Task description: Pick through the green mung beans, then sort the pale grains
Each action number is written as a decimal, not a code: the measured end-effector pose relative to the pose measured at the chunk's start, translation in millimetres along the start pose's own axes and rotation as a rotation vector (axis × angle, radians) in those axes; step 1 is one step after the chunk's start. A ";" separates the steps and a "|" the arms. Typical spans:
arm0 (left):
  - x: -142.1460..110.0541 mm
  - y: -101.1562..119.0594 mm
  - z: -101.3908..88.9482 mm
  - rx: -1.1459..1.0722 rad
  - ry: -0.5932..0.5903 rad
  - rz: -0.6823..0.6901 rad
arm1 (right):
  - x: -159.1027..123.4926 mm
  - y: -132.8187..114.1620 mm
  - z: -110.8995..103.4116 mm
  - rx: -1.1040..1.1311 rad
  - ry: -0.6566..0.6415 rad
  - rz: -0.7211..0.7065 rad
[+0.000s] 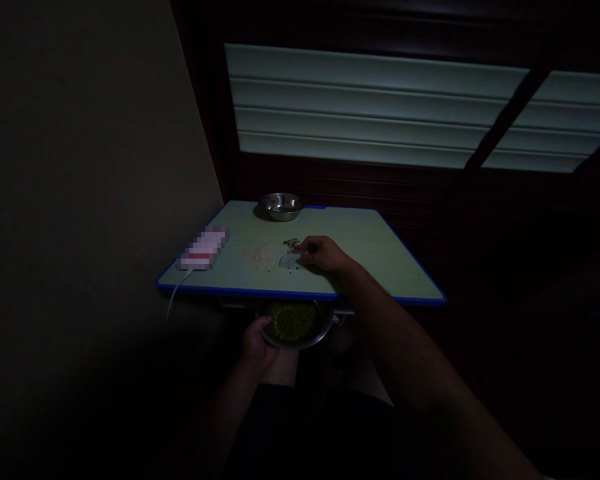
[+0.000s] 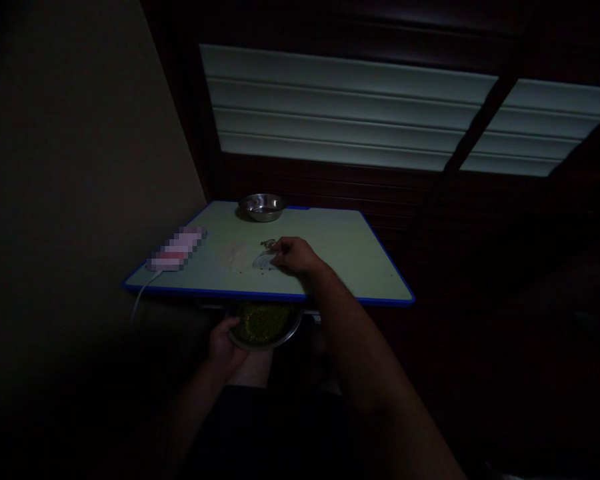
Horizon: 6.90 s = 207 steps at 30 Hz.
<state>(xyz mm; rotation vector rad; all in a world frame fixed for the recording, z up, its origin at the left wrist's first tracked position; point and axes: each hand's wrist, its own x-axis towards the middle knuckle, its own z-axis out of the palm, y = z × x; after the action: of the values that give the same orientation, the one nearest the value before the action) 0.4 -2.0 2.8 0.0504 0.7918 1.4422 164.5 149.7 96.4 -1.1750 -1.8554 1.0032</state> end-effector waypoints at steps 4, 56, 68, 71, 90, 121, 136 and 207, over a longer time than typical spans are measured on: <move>-0.4 -0.2 0.1 -0.013 -0.009 -0.010 | -3.3 -4.0 0.0 0.026 -0.065 0.039; -0.6 -3.0 0.1 -0.045 -0.032 0.016 | -32.0 -26.9 25.5 -0.133 0.091 -0.171; -1.2 -5.3 -1.0 -0.044 0.005 0.031 | -24.5 -25.0 29.6 -0.155 0.075 -0.186; -0.9 -6.4 -0.4 -0.064 0.014 0.072 | -22.9 -23.1 30.9 -0.133 0.065 -0.188; -1.4 -8.0 1.3 -0.055 0.042 0.127 | -33.7 -30.3 24.0 -0.014 -0.084 -0.143; -1.5 -8.1 2.1 -0.005 0.032 0.000 | -2.8 -13.2 -13.1 0.034 0.318 0.016; -3.5 -4.0 2.4 0.023 -0.003 0.024 | 3.0 11.0 -11.7 -0.400 0.508 -0.100; -6.2 -1.5 5.8 0.052 0.045 0.042 | -4.9 4.6 -9.4 -0.350 0.441 -0.021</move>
<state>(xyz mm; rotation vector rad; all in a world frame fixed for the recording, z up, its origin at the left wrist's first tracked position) 5.1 -5.4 9.2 0.0749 0.8690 1.4666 175.9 148.6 95.8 -1.4401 -1.7129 0.3657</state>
